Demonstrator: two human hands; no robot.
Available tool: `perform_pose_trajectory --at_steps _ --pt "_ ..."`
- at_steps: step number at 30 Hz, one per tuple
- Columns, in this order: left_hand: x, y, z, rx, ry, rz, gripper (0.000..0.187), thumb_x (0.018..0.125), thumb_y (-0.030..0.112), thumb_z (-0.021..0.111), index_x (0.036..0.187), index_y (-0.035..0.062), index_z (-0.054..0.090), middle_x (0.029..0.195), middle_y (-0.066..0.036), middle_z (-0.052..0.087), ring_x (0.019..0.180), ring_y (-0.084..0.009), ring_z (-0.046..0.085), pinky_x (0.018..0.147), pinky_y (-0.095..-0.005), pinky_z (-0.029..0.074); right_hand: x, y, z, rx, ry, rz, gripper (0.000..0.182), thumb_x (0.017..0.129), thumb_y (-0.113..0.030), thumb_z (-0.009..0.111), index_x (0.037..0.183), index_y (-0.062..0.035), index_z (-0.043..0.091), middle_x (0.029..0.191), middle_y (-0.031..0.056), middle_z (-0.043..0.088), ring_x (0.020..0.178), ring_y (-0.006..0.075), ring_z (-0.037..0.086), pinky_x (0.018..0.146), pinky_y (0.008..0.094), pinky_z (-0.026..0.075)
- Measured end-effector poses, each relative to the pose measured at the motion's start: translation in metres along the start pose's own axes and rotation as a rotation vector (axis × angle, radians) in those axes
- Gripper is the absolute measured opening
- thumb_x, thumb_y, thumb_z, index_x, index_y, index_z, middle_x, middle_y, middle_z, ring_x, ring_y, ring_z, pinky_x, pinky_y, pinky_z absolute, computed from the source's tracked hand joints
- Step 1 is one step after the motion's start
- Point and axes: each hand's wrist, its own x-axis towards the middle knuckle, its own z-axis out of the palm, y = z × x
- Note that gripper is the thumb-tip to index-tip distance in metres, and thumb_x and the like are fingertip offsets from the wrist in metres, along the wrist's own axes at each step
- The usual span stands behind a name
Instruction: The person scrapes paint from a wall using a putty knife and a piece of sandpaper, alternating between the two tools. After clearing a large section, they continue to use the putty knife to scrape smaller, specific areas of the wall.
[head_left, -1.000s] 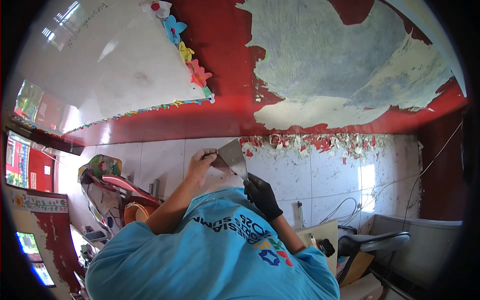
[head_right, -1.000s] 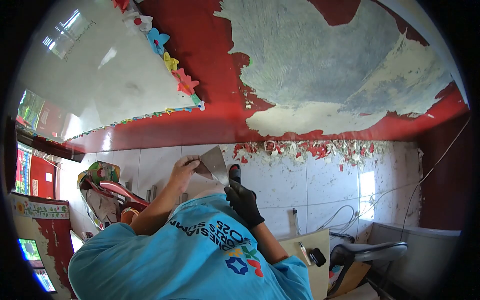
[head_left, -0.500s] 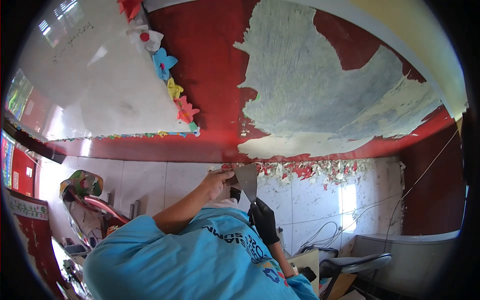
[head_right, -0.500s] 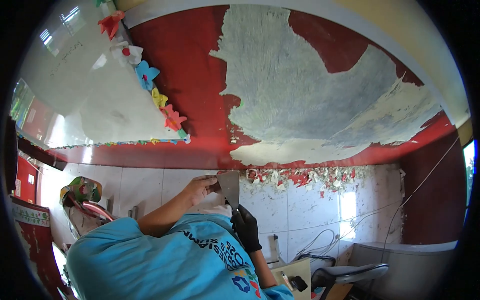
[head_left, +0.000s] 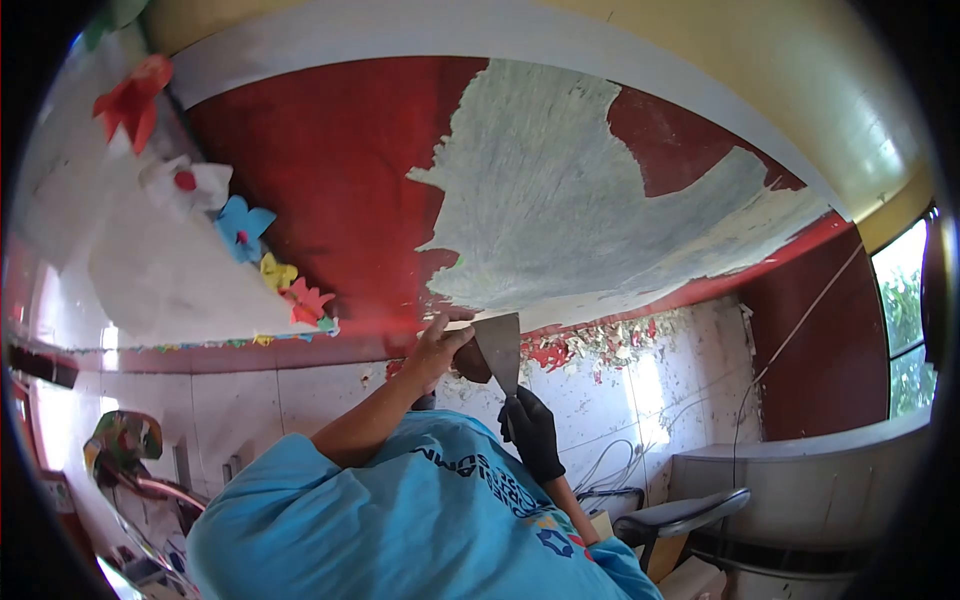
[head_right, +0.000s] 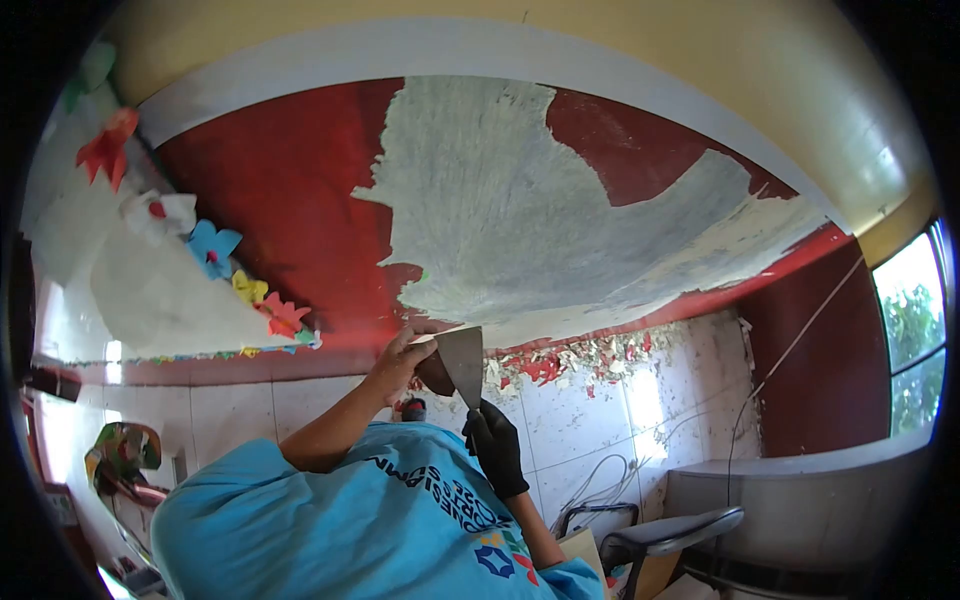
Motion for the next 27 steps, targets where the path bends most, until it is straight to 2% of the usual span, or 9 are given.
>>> perform_pose_trajectory --at_steps 5,9,11,14,18,21,23,25,27 --pt "0.014 0.018 -0.009 -0.097 0.004 0.114 0.023 0.088 0.021 0.056 0.104 0.0047 0.054 0.099 -0.006 0.058 0.090 -0.0119 0.053 0.078 -0.0272 0.042 0.026 -0.013 0.021 0.088 -0.022 0.024 0.022 0.093 -0.020 0.042 0.083 -0.0036 0.052 0.061 0.0003 0.050 0.048 0.0065 0.045 0.045 0.0219 0.037" --pt "0.026 0.013 -0.023 -0.061 -0.041 0.004 0.025 0.088 0.023 0.057 0.100 0.0020 0.055 0.096 -0.005 0.058 0.091 -0.0100 0.052 0.081 -0.0263 0.040 0.037 -0.013 0.037 0.132 -0.025 -0.020 0.021 0.093 -0.021 0.042 0.090 -0.0030 0.053 0.063 0.0003 0.051 0.050 0.0062 0.045 0.047 0.0216 0.038" --pt "0.022 0.023 -0.017 0.045 -0.011 0.131 0.024 0.087 0.023 0.058 0.098 0.0014 0.056 0.093 -0.004 0.059 0.088 -0.0095 0.052 0.079 -0.0256 0.041 0.039 -0.020 0.040 0.169 -0.023 -0.016 0.022 0.092 -0.020 0.042 0.095 -0.0021 0.054 0.065 0.0007 0.051 0.052 0.0064 0.047 0.048 0.0216 0.039" --pt "0.024 0.034 -0.015 0.095 -0.101 0.130 0.027 0.087 0.015 0.059 0.108 -0.0013 0.052 0.096 -0.006 0.059 0.091 -0.0113 0.055 0.083 -0.0251 0.043 0.042 -0.026 0.043 0.132 0.010 -0.026 0.023 0.091 -0.020 0.042 0.097 -0.0010 0.054 0.065 0.0014 0.051 0.052 0.0075 0.048 0.048 0.0219 0.039" --pt "0.028 0.047 -0.007 0.152 -0.142 0.124 0.026 0.086 0.012 0.059 0.107 -0.0017 0.052 0.098 -0.007 0.060 0.091 -0.0115 0.056 0.083 -0.0244 0.044 0.046 -0.024 0.043 0.085 0.051 -0.070 0.023 0.091 -0.019 0.042 0.097 -0.0007 0.054 0.064 0.0017 0.051 0.052 0.0078 0.048 0.048 0.0223 0.040" --pt "0.028 0.057 -0.001 0.101 -0.184 0.143 0.023 0.087 0.013 0.058 0.104 -0.0015 0.053 0.096 -0.006 0.060 0.089 -0.0098 0.055 0.081 -0.0231 0.044 0.047 -0.035 0.044 0.066 0.087 -0.087 0.022 0.090 -0.018 0.042 0.095 -0.0002 0.055 0.063 0.0022 0.051 0.052 0.0079 0.048 0.048 0.0233 0.040" --pt "0.028 0.063 -0.003 0.252 -0.198 0.150 0.021 0.088 0.014 0.057 0.102 -0.0007 0.055 0.092 -0.004 0.060 0.085 -0.0075 0.055 0.076 -0.0216 0.044 0.049 -0.045 0.044 0.005 0.099 -0.140 0.016 0.090 -0.015 0.043 0.084 -0.0023 0.049 0.060 0.0019 0.049 0.050 0.0080 0.046 0.048 0.0229 0.038" --pt "0.023 0.076 0.000 0.305 -0.127 0.103 0.020 0.089 0.017 0.055 0.100 -0.0002 0.056 0.089 -0.002 0.059 0.083 -0.0057 0.054 0.072 -0.0212 0.044 0.053 -0.052 0.043 -0.053 0.081 -0.150 0.017 0.089 -0.015 0.043 0.084 -0.0008 0.052 0.062 0.0029 0.051 0.051 0.0086 0.047 0.049 0.0233 0.039" --pt "0.024 0.080 0.000 0.270 -0.113 0.195 0.020 0.090 0.020 0.054 0.096 0.0009 0.058 0.086 -0.001 0.059 0.077 -0.0051 0.054 0.067 -0.0210 0.044 0.057 -0.059 0.040 -0.130 0.101 -0.196 0.020 0.088 -0.015 0.045 0.094 0.0008 0.056 0.064 0.0041 0.053 0.054 0.0103 0.052 0.051 0.0248 0.042"
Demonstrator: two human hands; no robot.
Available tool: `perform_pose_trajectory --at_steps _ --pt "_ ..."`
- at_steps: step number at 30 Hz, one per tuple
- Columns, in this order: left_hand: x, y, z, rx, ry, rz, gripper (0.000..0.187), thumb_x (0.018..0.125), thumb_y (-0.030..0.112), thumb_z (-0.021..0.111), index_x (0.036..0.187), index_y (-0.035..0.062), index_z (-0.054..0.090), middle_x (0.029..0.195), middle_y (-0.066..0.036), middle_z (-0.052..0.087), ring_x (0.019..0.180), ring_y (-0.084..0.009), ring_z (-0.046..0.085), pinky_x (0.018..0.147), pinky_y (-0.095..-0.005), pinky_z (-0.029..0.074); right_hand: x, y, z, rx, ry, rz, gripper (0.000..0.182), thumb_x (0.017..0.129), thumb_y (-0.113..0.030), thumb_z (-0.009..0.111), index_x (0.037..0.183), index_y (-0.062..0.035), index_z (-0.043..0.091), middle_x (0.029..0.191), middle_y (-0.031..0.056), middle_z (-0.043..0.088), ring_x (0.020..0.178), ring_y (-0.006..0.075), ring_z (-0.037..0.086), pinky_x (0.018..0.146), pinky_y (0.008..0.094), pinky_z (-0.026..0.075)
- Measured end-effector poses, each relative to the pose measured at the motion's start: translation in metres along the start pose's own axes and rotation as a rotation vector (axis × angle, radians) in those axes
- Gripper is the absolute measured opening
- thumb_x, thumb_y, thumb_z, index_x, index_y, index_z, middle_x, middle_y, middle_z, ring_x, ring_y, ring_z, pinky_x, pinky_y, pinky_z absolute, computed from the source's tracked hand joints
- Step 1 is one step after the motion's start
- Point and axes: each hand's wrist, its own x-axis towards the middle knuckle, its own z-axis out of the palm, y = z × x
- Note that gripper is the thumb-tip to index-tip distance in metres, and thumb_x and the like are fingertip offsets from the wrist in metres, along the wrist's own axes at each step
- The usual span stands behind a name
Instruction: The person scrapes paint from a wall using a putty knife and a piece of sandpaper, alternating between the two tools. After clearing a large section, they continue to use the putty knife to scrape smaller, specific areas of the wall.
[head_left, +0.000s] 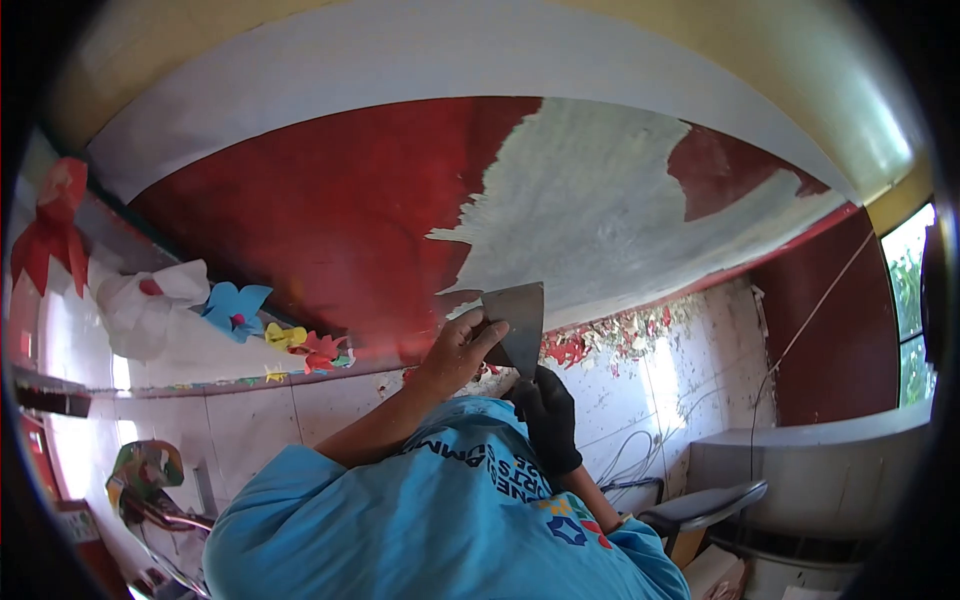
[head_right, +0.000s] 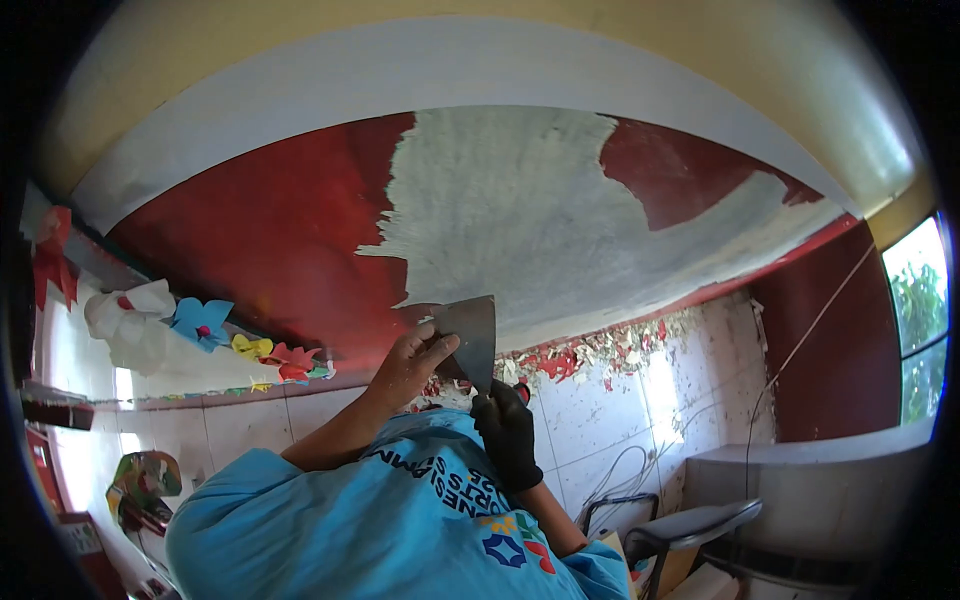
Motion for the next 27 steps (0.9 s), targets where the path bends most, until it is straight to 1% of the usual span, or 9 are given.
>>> perform_pose_trajectory --at_steps 6,8,9,10,13,16,18,21,27 --pt "-0.001 0.021 0.004 -0.031 0.065 0.079 0.024 0.092 0.023 0.051 0.080 0.0039 0.059 0.069 0.004 0.053 0.063 -0.0039 0.047 0.057 -0.0206 0.039 0.013 -0.037 -0.024 -0.193 -0.090 -0.108 0.027 0.084 -0.013 0.052 0.106 0.0012 0.055 0.070 0.0096 0.057 0.059 0.0162 0.057 0.057 0.0292 0.047" --pt "-0.010 0.050 0.008 -0.035 0.059 0.070 0.028 0.092 0.025 0.050 0.080 0.0018 0.060 0.065 0.004 0.047 0.060 -0.0046 0.041 0.054 -0.0237 0.035 0.016 -0.041 -0.033 -0.265 -0.147 -0.282 0.034 0.082 -0.009 0.052 0.115 0.0012 0.050 0.075 0.0106 0.058 0.060 0.0176 0.058 0.060 0.0304 0.048" --pt "-0.013 0.064 0.010 -0.032 0.033 0.059 0.032 0.093 0.028 0.049 0.080 -0.0002 0.060 0.060 0.004 0.041 0.057 -0.0054 0.035 0.051 -0.0267 0.031 0.016 -0.054 -0.037 -0.280 -0.229 -0.293 0.047 0.082 -0.007 0.052 0.127 0.0003 0.040 0.077 0.0102 0.058 0.062 0.0161 0.058 0.060 0.0294 0.049" --pt "-0.013 0.071 0.011 -0.038 0.047 0.059 0.032 0.093 0.028 0.049 0.080 -0.0002 0.060 0.060 0.004 0.041 0.057 -0.0054 0.035 0.051 -0.0267 0.031 0.016 -0.065 -0.041 -0.284 -0.244 -0.293 0.047 0.082 -0.007 0.052 0.127 0.0003 0.040 0.077 0.0102 0.058 0.062 0.0161 0.058 0.060 0.0294 0.049" --pt "-0.011 0.083 0.013 0.025 0.014 0.218 0.037 0.094 0.028 0.047 0.071 0.0000 0.055 0.058 0.005 0.038 0.055 -0.0043 0.033 0.049 -0.0266 0.029 0.019 -0.083 -0.052 -0.032 -0.449 -0.182 0.060 0.085 -0.008 0.049 0.138 -0.0040 0.022 0.080 0.0076 0.055 0.064 0.0109 0.057 0.053 0.0248 0.048" --pt "-0.004 0.089 0.014 -0.055 -0.002 0.231 0.042 0.094 0.031 0.047 0.064 0.0014 0.049 0.058 0.005 0.036 0.056 -0.0042 0.031 0.049 -0.0270 0.027 0.026 -0.097 -0.053 0.102 -0.458 -0.246 0.058 0.086 -0.007 0.046 0.138 -0.0040 0.023 0.084 0.0074 0.055 0.063 0.0112 0.056 0.054 0.0248 0.048" --pt "0.001 0.092 0.016 -0.281 -0.012 0.197 0.033 0.093 0.030 0.049 0.080 0.0033 0.063 0.075 -0.001 0.062 0.070 -0.0051 0.053 0.064 -0.0218 0.043 0.028 -0.103 -0.052 0.104 -0.459 -0.259 0.057 0.086 -0.007 0.045 0.138 -0.0023 0.022 0.086 0.0069 0.055 0.063 0.0114 0.056 0.054 0.0247 0.047" --pt "0.002 0.103 0.016 -0.339 -0.019 0.210 0.034 0.093 0.030 0.049 0.084 0.0018 0.064 0.082 -0.005 0.065 0.078 -0.0077 0.058 0.071 -0.0235 0.045 0.031 -0.110 -0.053 -0.058 -0.427 -0.421 0.059 0.084 -0.006 0.047 0.137 0.0002 0.023 0.090 0.0077 0.055 0.064 0.0116 0.055 0.052 0.0243 0.047" --pt "0.005 0.109 0.028 -0.508 -0.052 0.219 0.036 0.093 0.031 0.048 0.084 -0.0002 0.063 0.082 -0.005 0.065 0.078 -0.0079 0.058 0.071 -0.0235 0.045 0.031 -0.111 -0.066 0.219 -0.473 -0.269 0.065 0.083 -0.005 0.049 0.140 -0.0008 0.018 0.093 0.0097 0.054 0.062 0.0122 0.054 0.048 0.0217 0.045"
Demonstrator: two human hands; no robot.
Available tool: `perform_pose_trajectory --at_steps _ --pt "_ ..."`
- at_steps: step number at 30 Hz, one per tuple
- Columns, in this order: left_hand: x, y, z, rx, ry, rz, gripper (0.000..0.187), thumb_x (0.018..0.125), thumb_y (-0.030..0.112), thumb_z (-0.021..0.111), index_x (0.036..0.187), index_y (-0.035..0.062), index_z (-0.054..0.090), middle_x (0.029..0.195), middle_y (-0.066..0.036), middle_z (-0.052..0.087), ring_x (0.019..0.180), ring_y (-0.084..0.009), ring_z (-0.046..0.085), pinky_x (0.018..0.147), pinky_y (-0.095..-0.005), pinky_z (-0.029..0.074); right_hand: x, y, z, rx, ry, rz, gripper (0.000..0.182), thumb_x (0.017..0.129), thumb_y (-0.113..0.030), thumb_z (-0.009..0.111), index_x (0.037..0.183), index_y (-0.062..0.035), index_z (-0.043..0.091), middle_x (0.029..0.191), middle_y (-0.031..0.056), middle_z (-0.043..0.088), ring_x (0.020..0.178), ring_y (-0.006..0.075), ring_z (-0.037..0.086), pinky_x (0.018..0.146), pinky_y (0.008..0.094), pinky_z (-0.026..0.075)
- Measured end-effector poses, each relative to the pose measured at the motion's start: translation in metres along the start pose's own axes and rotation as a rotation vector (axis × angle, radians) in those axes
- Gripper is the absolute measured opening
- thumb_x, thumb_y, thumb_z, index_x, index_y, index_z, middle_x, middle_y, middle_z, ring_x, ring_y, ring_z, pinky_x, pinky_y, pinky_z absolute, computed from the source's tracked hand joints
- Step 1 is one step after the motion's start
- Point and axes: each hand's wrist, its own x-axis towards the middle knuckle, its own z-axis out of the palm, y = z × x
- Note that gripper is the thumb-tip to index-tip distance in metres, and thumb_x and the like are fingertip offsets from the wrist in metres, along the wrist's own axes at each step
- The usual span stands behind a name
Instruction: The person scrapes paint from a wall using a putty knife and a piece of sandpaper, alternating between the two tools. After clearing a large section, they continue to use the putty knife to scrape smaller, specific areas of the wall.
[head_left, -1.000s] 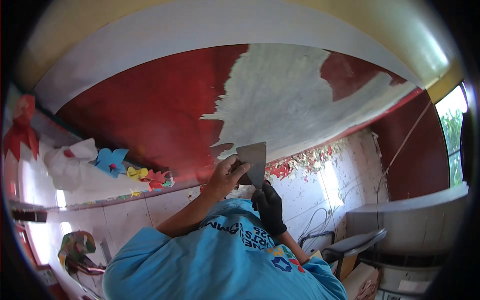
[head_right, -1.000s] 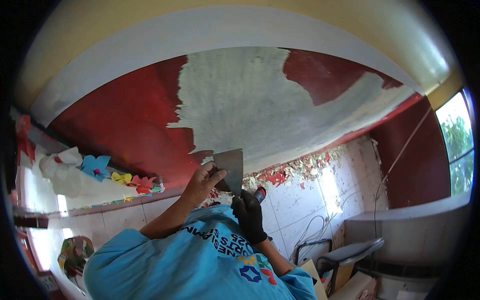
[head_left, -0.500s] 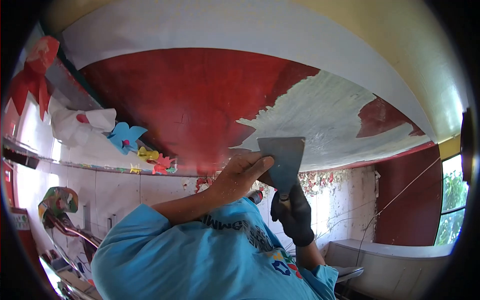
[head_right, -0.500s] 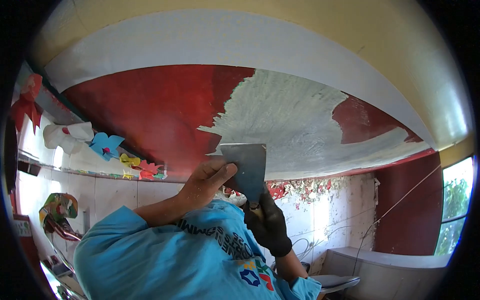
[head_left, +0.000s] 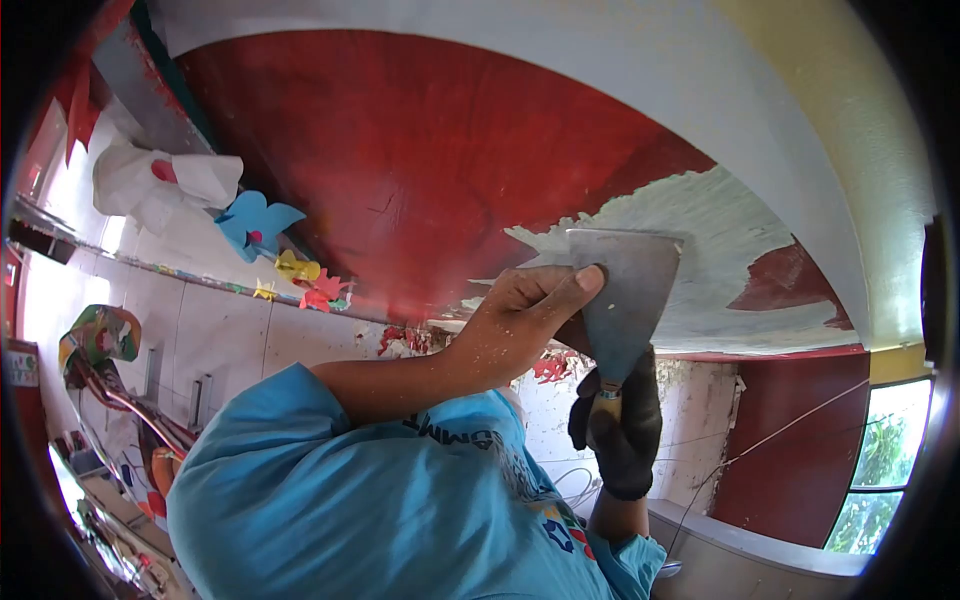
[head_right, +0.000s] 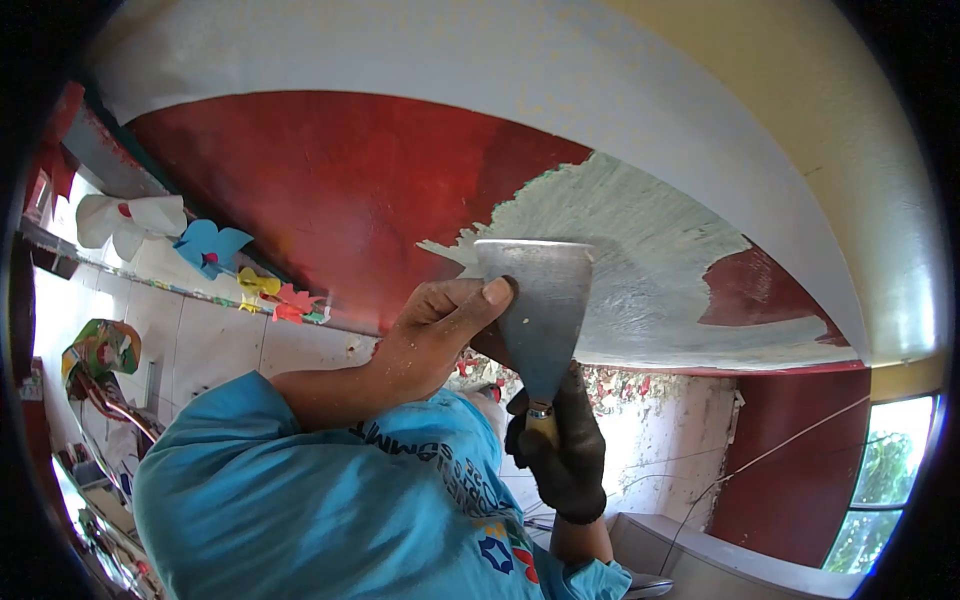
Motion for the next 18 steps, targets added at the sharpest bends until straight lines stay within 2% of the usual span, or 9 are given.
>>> perform_pose_trajectory --at_steps 1,3,4,6,9,10,15,17,18 --pt "0.001 -0.002 0.000 -0.001 0.015 -0.002 0.036 0.093 0.031 0.048 0.084 -0.0002 0.063 0.082 -0.005 0.065 0.078 -0.0079 0.058 0.071 -0.0235 0.045 -0.001 -0.001 -0.001 0.033 0.005 0.003 0.065 0.084 -0.005 0.050 0.140 -0.0013 0.018 0.093 0.0095 0.054 0.061 0.0115 0.053 0.048 0.0214 0.044" --pt "0.003 -0.004 0.000 0.355 0.127 -0.096 0.037 0.094 0.031 0.047 0.085 -0.0009 0.063 0.082 -0.005 0.065 0.078 -0.0091 0.059 0.071 -0.0243 0.046 0.000 -0.007 0.003 0.082 0.020 0.003 0.061 0.084 -0.004 0.049 0.139 -0.0003 0.022 0.092 0.0093 0.054 0.060 0.0102 0.052 0.047 0.0206 0.043" --pt "0.003 -0.002 0.003 0.355 0.140 -0.091 0.037 0.094 0.031 0.047 0.085 -0.0009 0.063 0.082 -0.005 0.065 0.078 -0.0091 0.059 0.071 -0.0243 0.046 0.000 -0.008 0.003 0.045 0.061 0.009 0.058 0.085 -0.004 0.049 0.137 -0.0001 0.025 0.089 0.0087 0.054 0.059 0.0098 0.052 0.047 0.0205 0.042" --pt "0.001 0.002 0.015 -0.005 0.120 0.060 0.038 0.095 0.032 0.045 0.087 -0.0012 0.062 0.082 -0.005 0.065 0.078 -0.0098 0.060 0.069 -0.0250 0.047 0.004 -0.012 0.001 -0.088 0.091 0.009 0.052 0.086 -0.004 0.048 0.135 -0.0007 0.032 0.082 0.0069 0.056 0.059 0.0089 0.051 0.048 0.0212 0.042" --pt "0.002 -0.003 0.021 -0.104 0.117 0.116 0.039 0.095 0.032 0.044 0.091 -0.0020 0.062 0.084 -0.006 0.064 0.077 -0.0106 0.061 0.068 -0.0259 0.048 0.006 -0.011 0.004 -0.288 0.152 -0.062 0.035 0.085 -0.004 0.049 0.118 0.0057 0.045 0.075 0.0066 0.058 0.058 0.0091 0.052 0.052 0.0237 0.044" --pt "0.004 -0.004 0.024 -0.051 0.122 0.085 0.040 0.095 0.032 0.042 0.095 -0.0030 0.061 0.087 -0.007 0.065 0.078 -0.0119 0.061 0.070 -0.0266 0.049 0.004 -0.014 -0.002 -0.309 0.136 -0.002 0.031 0.084 -0.003 0.049 0.114 0.0051 0.046 0.073 0.0070 0.058 0.059 0.0100 0.053 0.054 0.0242 0.045" --pt "0.008 -0.016 0.023 -0.117 0.154 0.166 0.039 0.096 0.029 0.040 0.097 -0.0045 0.060 0.093 -0.009 0.064 0.083 -0.0142 0.061 0.072 -0.0273 0.049 0.012 -0.018 -0.013 -0.431 0.141 0.041 0.034 0.082 0.001 0.050 0.116 -0.0005 0.047 0.076 0.0096 0.061 0.061 0.0140 0.057 0.057 0.0263 0.047" --pt "0.009 -0.020 0.019 -0.177 0.077 0.291 0.038 0.097 0.028 0.040 0.099 -0.0047 0.059 0.096 -0.009 0.063 0.087 -0.0149 0.060 0.075 -0.0277 0.048 0.018 -0.015 -0.017 -0.581 0.021 -0.162 0.042 0.080 0.003 0.052 0.122 -0.0016 0.045 0.075 0.0097 0.062 0.060 0.0147 0.058 0.055 0.0271 0.048" --pt "0.012 -0.023 0.028 -0.105 0.226 0.315 0.037 0.097 0.026 0.039 0.097 -0.0048 0.059 0.096 -0.010 0.063 0.088 -0.0152 0.060 0.077 -0.0282 0.047 0.015 -0.014 -0.020 -0.455 0.065 -0.037 0.045 0.080 0.004 0.051 0.124 -0.0015 0.043 0.075 0.0103 0.062 0.060 0.0161 0.058 0.055 0.0272 0.048"
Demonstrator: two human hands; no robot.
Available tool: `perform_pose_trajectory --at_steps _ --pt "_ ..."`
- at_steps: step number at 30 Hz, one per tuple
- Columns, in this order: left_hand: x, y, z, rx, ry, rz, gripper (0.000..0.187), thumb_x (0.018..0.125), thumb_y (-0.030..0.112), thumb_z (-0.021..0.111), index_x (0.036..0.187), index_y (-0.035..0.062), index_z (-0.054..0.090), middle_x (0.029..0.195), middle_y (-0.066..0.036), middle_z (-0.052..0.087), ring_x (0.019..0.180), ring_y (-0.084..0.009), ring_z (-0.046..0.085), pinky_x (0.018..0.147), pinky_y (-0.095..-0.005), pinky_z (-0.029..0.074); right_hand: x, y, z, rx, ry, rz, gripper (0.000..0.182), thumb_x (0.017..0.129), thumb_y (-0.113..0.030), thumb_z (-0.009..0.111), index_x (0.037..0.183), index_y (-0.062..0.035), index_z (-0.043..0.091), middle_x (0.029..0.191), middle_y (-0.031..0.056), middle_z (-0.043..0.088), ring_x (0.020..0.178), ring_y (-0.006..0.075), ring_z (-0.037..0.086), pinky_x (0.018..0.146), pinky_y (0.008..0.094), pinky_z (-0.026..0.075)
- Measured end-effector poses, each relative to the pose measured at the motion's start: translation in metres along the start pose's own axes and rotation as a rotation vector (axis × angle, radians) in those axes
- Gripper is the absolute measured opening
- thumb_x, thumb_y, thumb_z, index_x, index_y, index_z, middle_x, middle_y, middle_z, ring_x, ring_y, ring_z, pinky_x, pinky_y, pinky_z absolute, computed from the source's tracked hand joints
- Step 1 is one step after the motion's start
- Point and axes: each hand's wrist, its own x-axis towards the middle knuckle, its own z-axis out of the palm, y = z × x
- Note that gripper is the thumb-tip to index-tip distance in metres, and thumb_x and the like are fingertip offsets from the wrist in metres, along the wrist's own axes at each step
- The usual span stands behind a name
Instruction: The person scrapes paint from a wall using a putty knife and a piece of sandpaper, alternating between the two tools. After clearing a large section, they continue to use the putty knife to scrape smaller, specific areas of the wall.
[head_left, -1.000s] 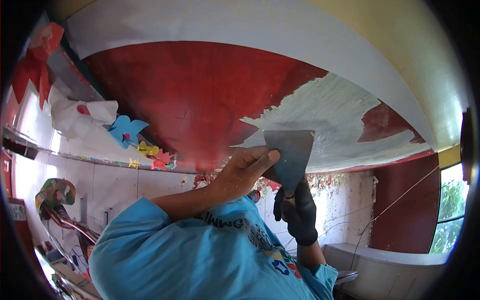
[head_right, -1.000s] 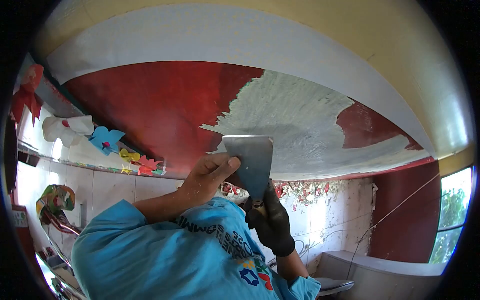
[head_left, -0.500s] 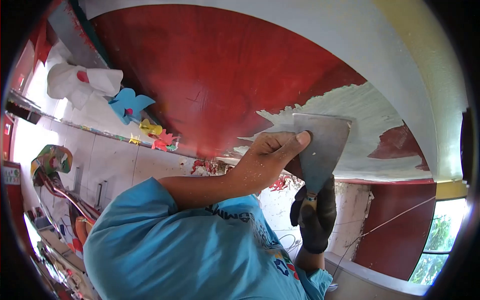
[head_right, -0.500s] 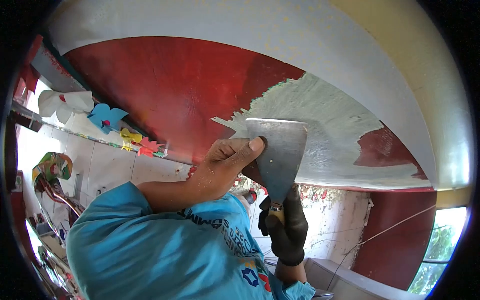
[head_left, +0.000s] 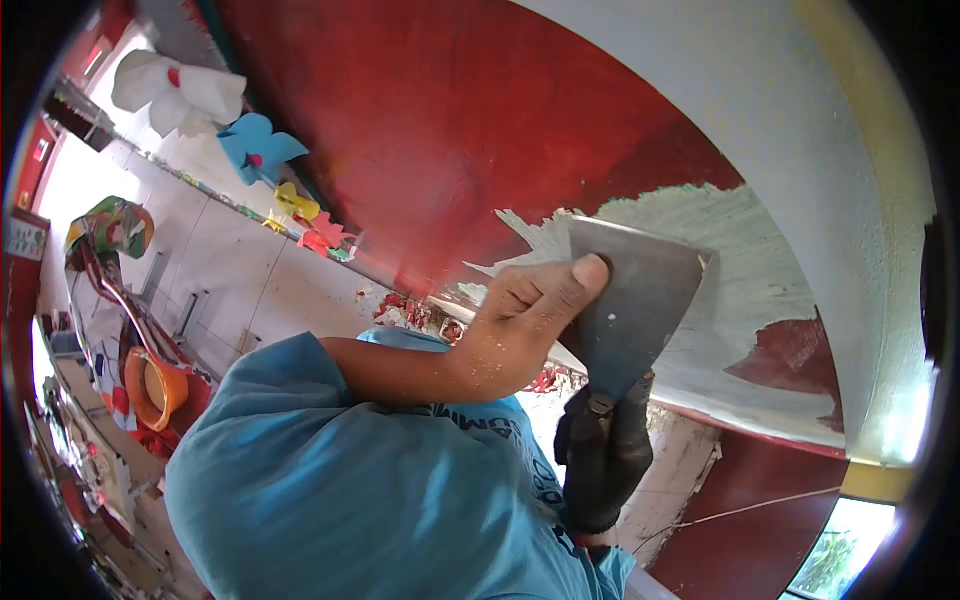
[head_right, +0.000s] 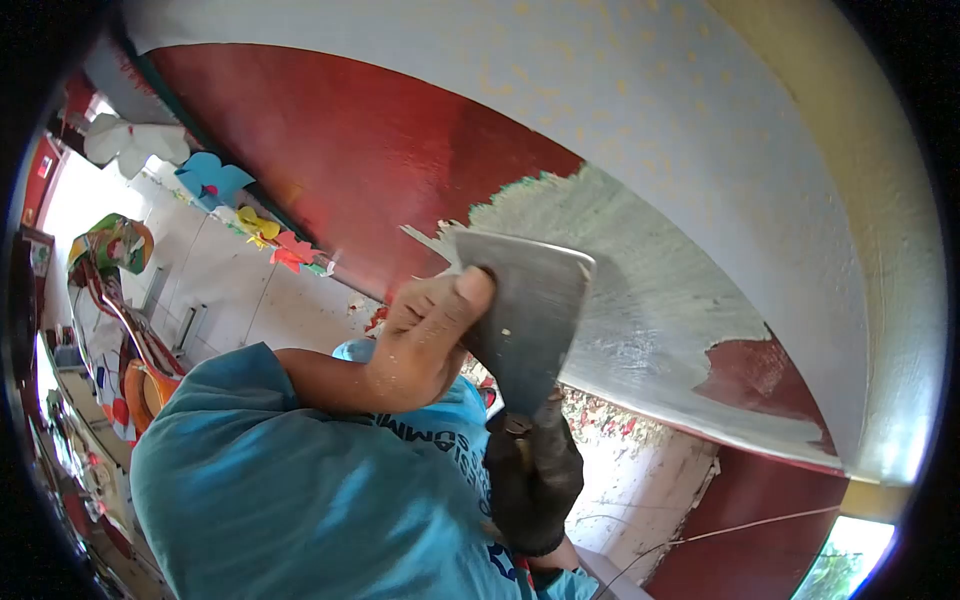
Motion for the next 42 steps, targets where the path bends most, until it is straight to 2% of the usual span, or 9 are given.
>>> perform_pose_trajectory --at_steps 9,11,13,15,25,27,31,32,42 --pt "0.000 0.003 -0.002 0.134 0.106 0.006 0.047 0.094 0.040 0.043 0.078 -0.0005 0.062 0.073 -0.004 0.062 0.066 -0.0093 0.060 0.060 -0.0239 0.050 -0.001 -0.010 0.015 0.026 0.077 0.006 0.019 0.084 0.001 0.049 0.102 0.0026 0.054 0.067 0.0064 0.057 0.053 0.0112 0.051 0.048 0.0243 0.042" --pt "-0.001 0.012 0.000 0.134 0.033 -0.150 0.048 0.093 0.040 0.044 0.077 -0.0012 0.062 0.072 -0.006 0.063 0.065 -0.0093 0.059 0.059 -0.0242 0.050 -0.004 -0.015 0.017 0.011 0.136 0.095 0.016 0.087 -0.003 0.048 0.100 0.0029 0.054 0.063 0.0046 0.055 0.049 0.0097 0.049 0.044 0.0228 0.038" --pt "0.002 0.019 -0.003 0.136 0.014 -0.136 0.049 0.093 0.041 0.045 0.077 -0.0017 0.061 0.072 -0.007 0.063 0.064 -0.0101 0.059 0.059 -0.0256 0.051 -0.002 -0.017 0.023 0.034 0.150 0.114 0.017 0.089 -0.007 0.047 0.101 0.0031 0.054 0.062 0.0040 0.053 0.047 0.0080 0.047 0.041 0.0227 0.036" --pt "0.005 0.018 -0.006 0.082 -0.001 -0.113 0.049 0.092 0.042 0.045 0.077 -0.0016 0.061 0.072 -0.008 0.063 0.064 -0.0115 0.060 0.058 -0.0275 0.052 0.000 -0.014 0.031 0.033 0.162 0.059 0.046 0.089 -0.007 0.040 0.134 0.0003 0.034 0.059 0.0021 0.047 0.042 0.0047 0.040 0.035 0.0187 0.031" --pt "-0.007 0.024 -0.006 0.070 0.012 -0.250 0.039 0.094 0.033 0.046 0.078 0.0018 0.061 0.074 0.000 0.059 0.068 -0.0060 0.055 0.061 -0.0237 0.046 -0.012 -0.011 0.046 0.195 0.206 0.028 0.044 0.091 -0.008 0.042 0.133 0.0025 0.035 0.062 0.0024 0.047 0.043 0.0033 0.039 0.036 0.0180 0.031" --pt "-0.012 0.013 -0.008 0.344 -0.077 -0.152 0.039 0.094 0.035 0.045 0.083 0.0011 0.062 0.080 -0.006 0.063 0.069 -0.0106 0.061 0.064 -0.0251 0.050 -0.016 -0.011 0.042 0.150 0.228 0.062 0.043 0.091 -0.007 0.043 0.132 0.0023 0.036 0.066 0.0032 0.049 0.044 0.0036 0.040 0.037 0.0183 0.031" --pt "-0.007 0.026 -0.008 0.030 -0.094 -0.195 0.035 0.094 0.031 0.047 0.084 0.0009 0.062 0.083 -0.002 0.062 0.078 -0.0057 0.055 0.069 -0.0241 0.045 -0.007 -0.014 0.051 0.141 0.230 0.008 0.044 0.091 -0.007 0.041 0.133 0.0013 0.035 0.063 0.0029 0.048 0.043 0.0042 0.041 0.037 0.0187 0.031" --pt "-0.007 0.023 -0.001 0.058 -0.008 -0.145 0.042 0.093 0.038 0.047 0.078 0.0003 0.059 0.071 -0.001 0.058 0.068 -0.0073 0.057 0.062 -0.0241 0.050 -0.007 -0.004 0.049 -0.003 0.223 -0.111 0.043 0.091 -0.007 0.040 0.133 0.0012 0.034 0.060 0.0024 0.047 0.042 0.0041 0.040 0.037 0.0185 0.031" --pt "-0.009 0.009 -0.007 0.164 -0.007 -0.113 0.037 0.093 0.033 0.048 0.079 0.0018 0.061 0.077 -0.003 0.061 0.069 -0.0079 0.057 0.061 -0.0239 0.046 -0.010 -0.013 0.039 0.108 0.176 0.005 0.042 0.091 -0.007 0.041 0.132 0.0030 0.036 0.062 0.0035 0.048 0.041 0.0038 0.039 0.035 0.0181 0.030"
